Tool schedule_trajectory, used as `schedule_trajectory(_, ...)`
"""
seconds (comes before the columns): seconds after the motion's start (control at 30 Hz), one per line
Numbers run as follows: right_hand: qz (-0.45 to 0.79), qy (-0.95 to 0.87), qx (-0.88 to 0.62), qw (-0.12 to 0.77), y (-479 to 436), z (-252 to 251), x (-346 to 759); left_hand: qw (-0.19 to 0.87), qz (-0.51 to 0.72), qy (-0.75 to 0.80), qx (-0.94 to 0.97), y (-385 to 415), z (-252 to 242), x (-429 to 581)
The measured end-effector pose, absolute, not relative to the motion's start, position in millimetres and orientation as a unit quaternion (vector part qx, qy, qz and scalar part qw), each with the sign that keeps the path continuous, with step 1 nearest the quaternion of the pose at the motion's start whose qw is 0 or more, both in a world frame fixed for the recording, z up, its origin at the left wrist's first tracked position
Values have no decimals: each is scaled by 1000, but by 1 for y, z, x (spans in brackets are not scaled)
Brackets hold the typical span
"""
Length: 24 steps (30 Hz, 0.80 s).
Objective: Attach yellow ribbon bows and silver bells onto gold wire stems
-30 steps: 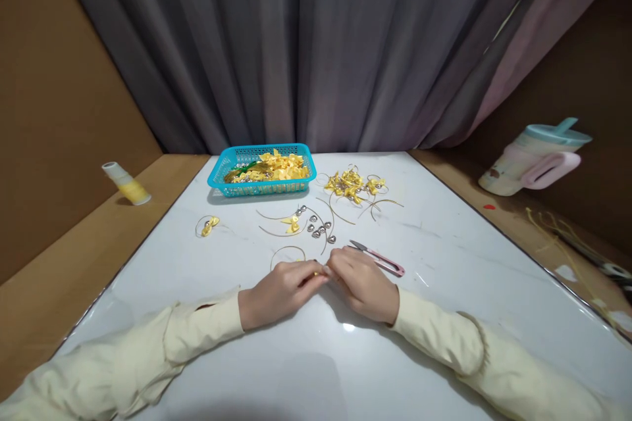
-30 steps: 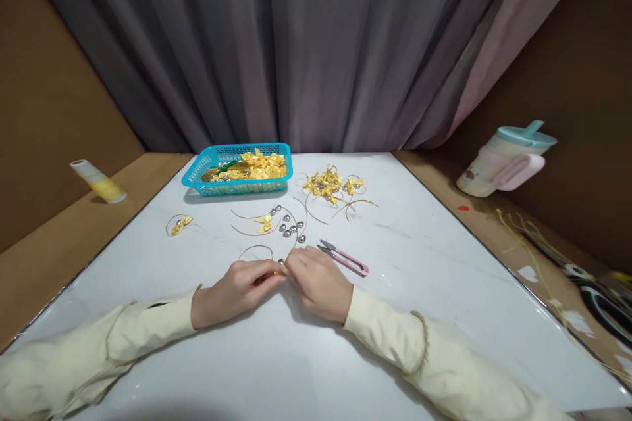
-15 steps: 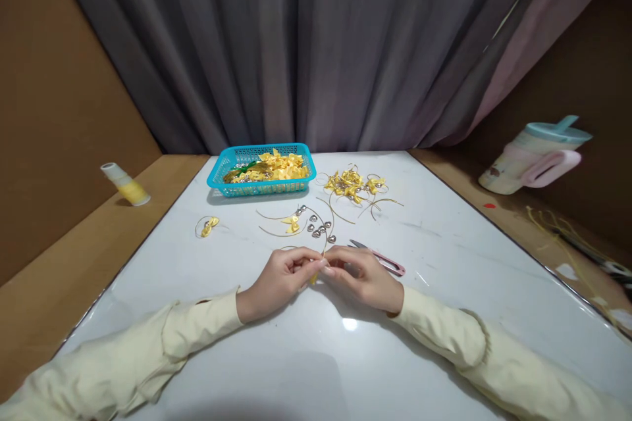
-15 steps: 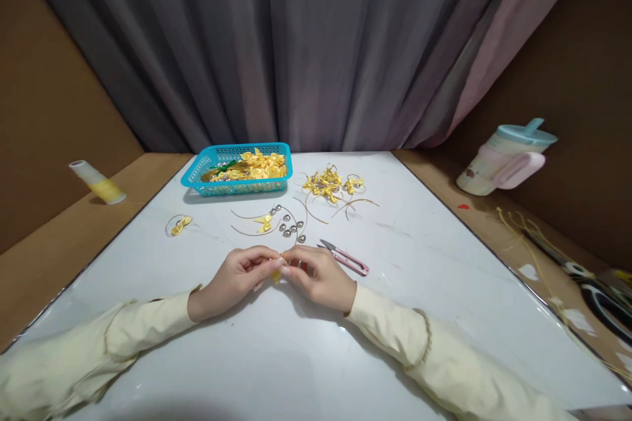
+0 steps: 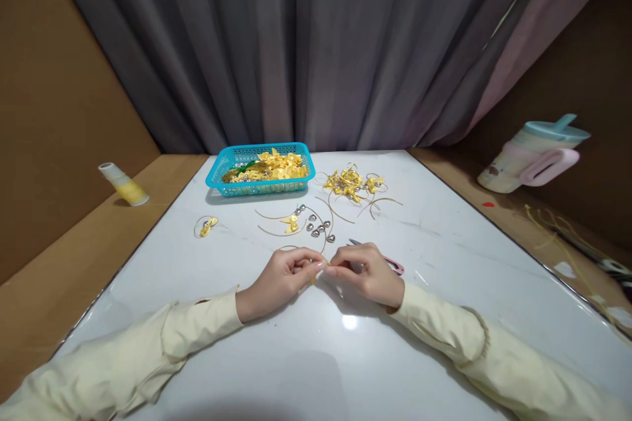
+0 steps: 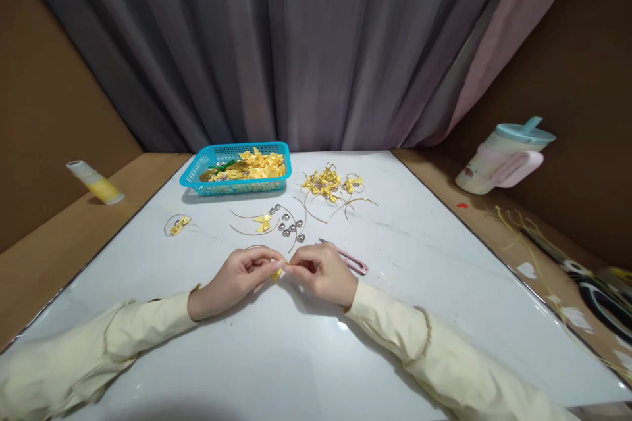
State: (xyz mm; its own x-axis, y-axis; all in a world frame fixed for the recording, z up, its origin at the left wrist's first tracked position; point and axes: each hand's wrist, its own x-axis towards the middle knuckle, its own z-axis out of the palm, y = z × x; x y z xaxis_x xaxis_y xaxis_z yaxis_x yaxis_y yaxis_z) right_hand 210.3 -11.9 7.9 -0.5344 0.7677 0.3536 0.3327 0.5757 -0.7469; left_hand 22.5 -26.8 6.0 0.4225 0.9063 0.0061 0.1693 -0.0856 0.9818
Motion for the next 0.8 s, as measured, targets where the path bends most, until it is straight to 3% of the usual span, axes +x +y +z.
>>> schedule_trajectory(0.27,295,-817,-326,372,-4,13,226,503,314,426,683,-20,13,21)
schedule_trajectory(0.33,346,-794,-313,389,-2,13,226,502,305,430,686,-19,16,21)
schedule_trajectory(0.53,685,-589,-237,358,-5,11,210,469,291,419,721,-17,29,20)
schedule_trajectory(0.8,669,-627,-312,248,-4,11,211,544,235,401,698,-11,44,11)
